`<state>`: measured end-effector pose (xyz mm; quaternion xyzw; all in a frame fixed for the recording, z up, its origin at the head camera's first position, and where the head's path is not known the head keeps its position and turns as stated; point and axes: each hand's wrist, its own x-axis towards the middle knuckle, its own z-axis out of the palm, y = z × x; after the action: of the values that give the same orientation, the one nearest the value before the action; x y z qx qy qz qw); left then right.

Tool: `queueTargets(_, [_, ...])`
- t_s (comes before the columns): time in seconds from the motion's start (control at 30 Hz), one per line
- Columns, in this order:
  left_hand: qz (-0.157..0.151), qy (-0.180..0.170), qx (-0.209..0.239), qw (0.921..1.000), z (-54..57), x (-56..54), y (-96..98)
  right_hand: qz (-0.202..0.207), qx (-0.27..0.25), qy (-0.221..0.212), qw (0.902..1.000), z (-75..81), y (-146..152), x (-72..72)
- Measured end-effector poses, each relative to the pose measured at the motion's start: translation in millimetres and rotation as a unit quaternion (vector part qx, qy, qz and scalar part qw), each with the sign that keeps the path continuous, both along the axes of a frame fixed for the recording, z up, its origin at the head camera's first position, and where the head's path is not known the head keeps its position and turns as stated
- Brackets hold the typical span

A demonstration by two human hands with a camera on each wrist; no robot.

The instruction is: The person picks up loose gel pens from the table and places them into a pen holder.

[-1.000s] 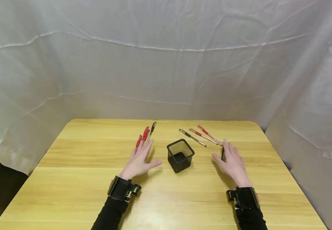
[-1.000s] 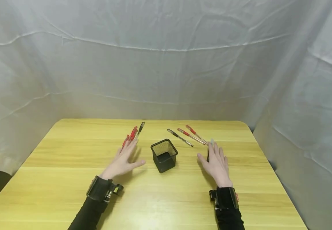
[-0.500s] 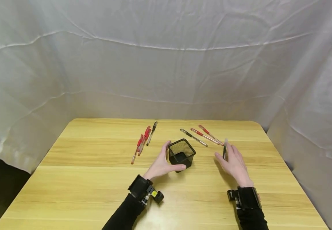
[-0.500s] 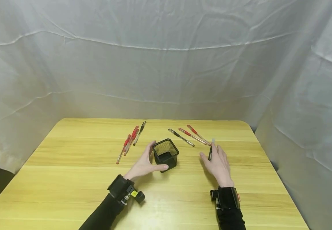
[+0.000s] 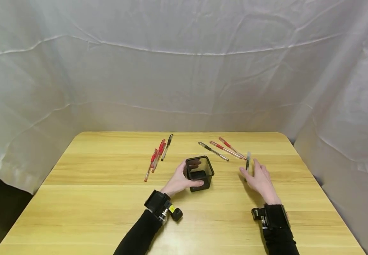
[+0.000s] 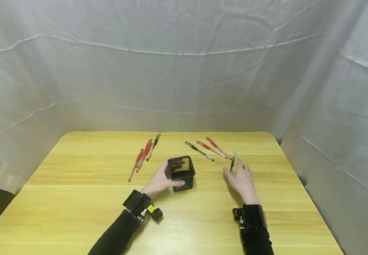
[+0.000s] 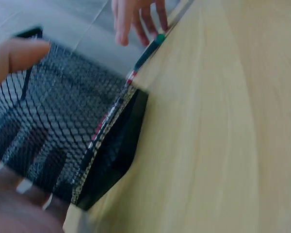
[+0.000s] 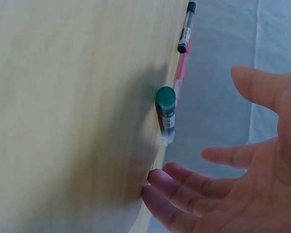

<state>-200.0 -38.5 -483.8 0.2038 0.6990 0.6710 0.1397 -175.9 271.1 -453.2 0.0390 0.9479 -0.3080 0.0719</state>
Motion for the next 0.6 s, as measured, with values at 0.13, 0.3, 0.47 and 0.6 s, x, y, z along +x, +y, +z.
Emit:
queueTargets(0.13, [-0.046, 0.008, 0.001, 0.9989, -3.9, 7.1, -13.3, -0.004, 0.003, -0.001, 1.0, 0.1, 2, -1.2])
queueTargets(0.3, [-0.08, -0.001, 0.028, 0.9964, -9.9, 18.4, -21.6, -0.005, -0.004, 0.003, 1.0, 1.9, 9, -2.4])
queueTargets(0.47, [-0.074, 0.001, 0.044, 0.9963, -14.2, 20.5, -21.0, -0.006, -0.013, -0.056, 0.9983, 6.2, 22, -23.2])
queueTargets(0.6, [-0.067, 0.004, 0.051, 0.9964, -15.2, 21.2, -21.3, 0.007, -0.014, -0.111, 0.9938, 7.6, 28, -45.9])
